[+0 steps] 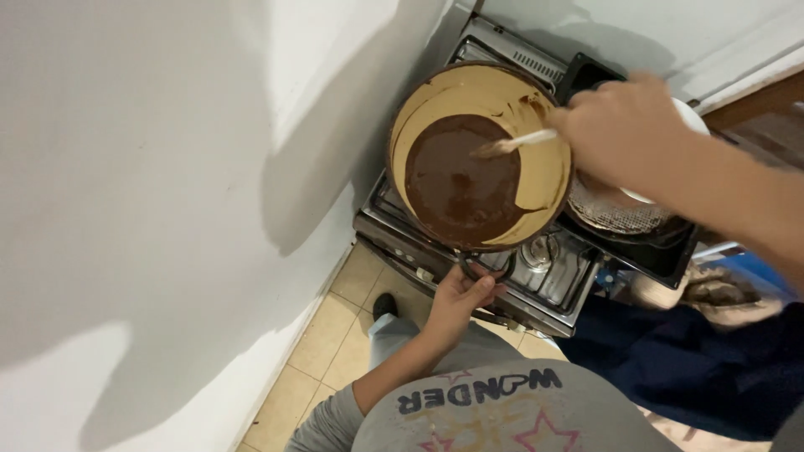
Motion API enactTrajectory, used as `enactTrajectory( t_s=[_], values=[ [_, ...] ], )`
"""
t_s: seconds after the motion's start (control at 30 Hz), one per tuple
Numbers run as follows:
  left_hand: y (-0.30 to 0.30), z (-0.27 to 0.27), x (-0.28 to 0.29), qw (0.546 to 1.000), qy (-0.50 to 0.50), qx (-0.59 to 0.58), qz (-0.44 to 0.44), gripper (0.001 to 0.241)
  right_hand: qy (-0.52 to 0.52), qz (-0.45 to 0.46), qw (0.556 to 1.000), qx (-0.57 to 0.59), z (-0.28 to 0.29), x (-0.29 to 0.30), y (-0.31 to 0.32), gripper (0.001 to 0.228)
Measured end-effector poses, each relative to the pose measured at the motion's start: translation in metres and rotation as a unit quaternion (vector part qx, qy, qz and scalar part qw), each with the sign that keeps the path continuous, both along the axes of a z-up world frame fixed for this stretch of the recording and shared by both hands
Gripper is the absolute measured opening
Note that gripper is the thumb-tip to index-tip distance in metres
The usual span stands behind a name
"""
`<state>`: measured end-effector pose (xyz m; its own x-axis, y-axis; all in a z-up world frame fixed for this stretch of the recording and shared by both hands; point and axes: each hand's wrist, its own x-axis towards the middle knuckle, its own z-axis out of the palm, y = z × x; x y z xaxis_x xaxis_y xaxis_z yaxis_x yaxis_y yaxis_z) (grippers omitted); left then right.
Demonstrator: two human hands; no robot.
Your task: Stirring melted chocolate in a pot on a stove.
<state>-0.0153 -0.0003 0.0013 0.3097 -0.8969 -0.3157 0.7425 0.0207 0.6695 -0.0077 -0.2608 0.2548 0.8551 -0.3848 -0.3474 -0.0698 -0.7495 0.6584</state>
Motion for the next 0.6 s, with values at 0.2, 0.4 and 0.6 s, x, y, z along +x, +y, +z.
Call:
enactTrajectory(
  t_s=[0.2,0.4,0.6],
  values=[
    [-0.002,0.001,0.002,1.0,-0.001,0.006,-0.01,0.027,0.004,-0.029,0.999,-0.015,0.01,-0.025,-0.025,0.04],
    [-0.001,0.004,0.004,1.0,-0.004,0.002,-0.021,0.031,0.003,-0.006,1.0,-0.022,0.006,-0.047,-0.019,0.057],
    [-0.001,0.001,0.005,0.999,0.001,0.017,-0.029,0.027,-0.011,0.0,0.997,-0.071,0.006,-0.055,-0.019,0.047]
  ],
)
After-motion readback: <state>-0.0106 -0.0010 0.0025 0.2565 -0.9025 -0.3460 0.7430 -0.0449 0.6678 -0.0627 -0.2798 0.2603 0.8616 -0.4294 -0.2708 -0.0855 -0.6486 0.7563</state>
